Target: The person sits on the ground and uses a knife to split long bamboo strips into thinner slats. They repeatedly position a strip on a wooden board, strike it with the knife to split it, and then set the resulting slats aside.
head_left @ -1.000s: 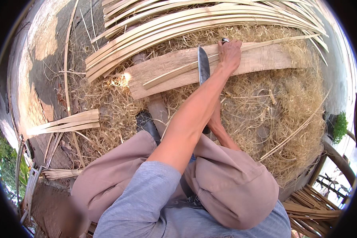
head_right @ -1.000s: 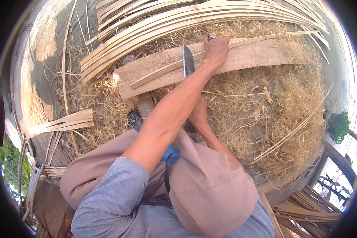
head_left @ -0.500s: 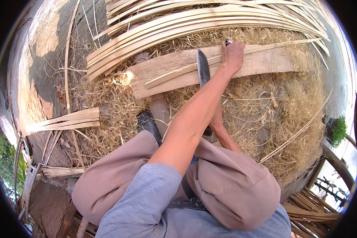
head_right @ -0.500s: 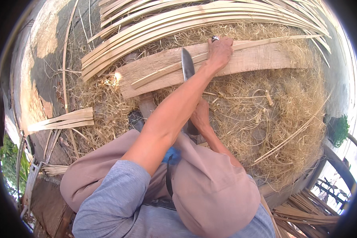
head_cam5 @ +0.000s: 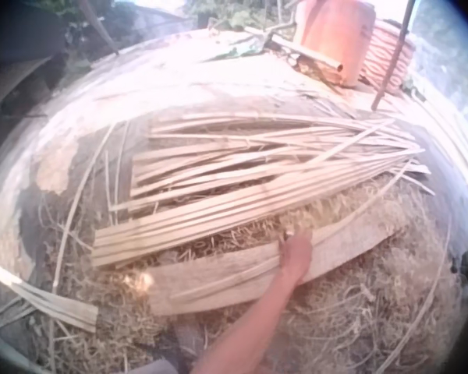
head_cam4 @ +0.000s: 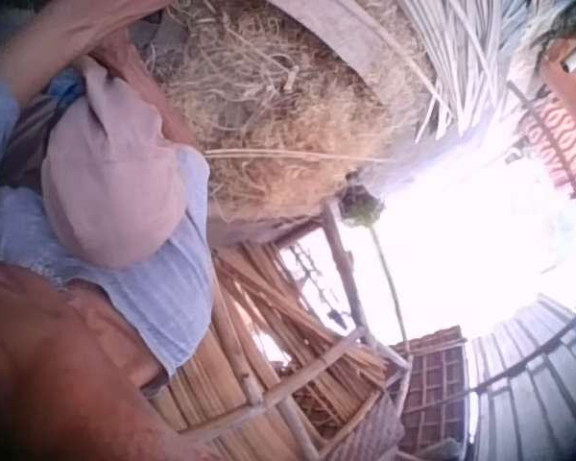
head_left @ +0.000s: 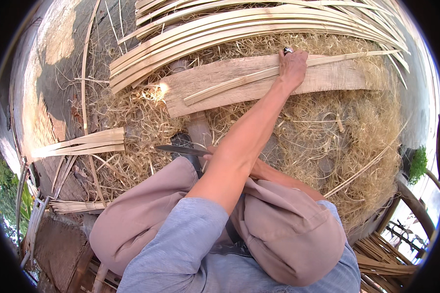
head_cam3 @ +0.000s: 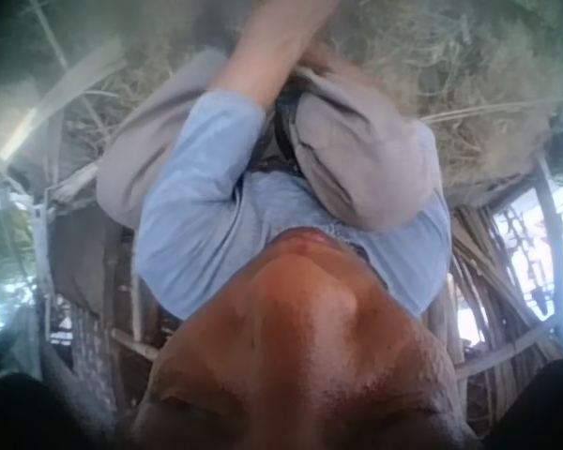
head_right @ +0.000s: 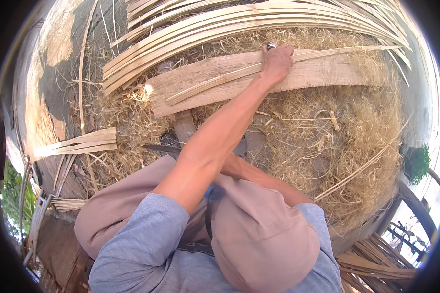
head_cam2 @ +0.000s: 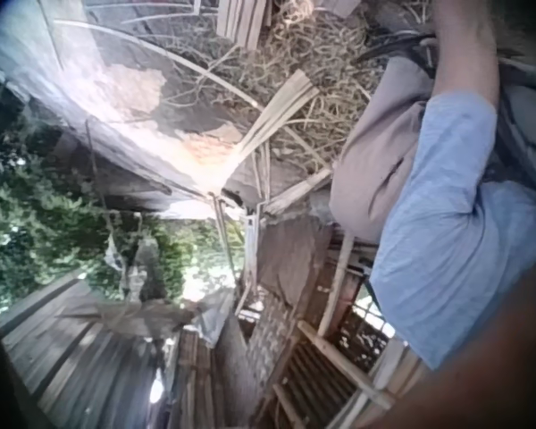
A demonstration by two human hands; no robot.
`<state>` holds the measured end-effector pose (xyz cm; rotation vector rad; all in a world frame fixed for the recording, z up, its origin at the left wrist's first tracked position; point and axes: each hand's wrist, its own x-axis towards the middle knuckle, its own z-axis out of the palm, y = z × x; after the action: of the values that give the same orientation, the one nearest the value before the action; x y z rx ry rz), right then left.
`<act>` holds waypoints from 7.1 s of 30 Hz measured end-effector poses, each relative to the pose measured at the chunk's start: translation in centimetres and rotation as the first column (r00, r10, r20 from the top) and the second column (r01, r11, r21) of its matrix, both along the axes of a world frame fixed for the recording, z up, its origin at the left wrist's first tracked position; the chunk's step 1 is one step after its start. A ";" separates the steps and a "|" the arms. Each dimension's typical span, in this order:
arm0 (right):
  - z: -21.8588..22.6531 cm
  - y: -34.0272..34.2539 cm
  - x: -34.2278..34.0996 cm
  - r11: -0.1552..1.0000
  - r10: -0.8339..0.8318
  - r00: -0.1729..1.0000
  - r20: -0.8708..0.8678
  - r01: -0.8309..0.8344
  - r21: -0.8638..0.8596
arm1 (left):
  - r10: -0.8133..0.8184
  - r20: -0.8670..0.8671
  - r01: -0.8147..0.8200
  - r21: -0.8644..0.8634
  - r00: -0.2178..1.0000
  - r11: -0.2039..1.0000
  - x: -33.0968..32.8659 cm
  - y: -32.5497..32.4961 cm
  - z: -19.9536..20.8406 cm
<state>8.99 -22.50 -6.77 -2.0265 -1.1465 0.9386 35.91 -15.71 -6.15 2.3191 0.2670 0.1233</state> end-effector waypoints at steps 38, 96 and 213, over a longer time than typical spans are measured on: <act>5.1 -0.6 6.0 0.870 -0.453 0.794 -0.404 0.493 -0.006 | -0.094 0.064 0.095 -0.016 0.994 0.995 -1.2 0.3 0.0; 4.2 -15.0 18.3 0.569 -0.502 0.554 0.664 0.790 -0.229 | -0.272 -0.112 0.293 0.282 0.956 0.913 -30.9 14.2 4.4; 4.9 -8.2 14.2 0.720 -0.664 0.697 0.271 0.693 -0.019 | 0.065 -0.403 -0.160 -0.208 0.913 0.965 -32.1 16.0 5.8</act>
<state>23.16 -30.69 -1.91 -2.4432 -0.3496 0.3774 3.85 0.28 -0.37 2.0712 0.5873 -0.3090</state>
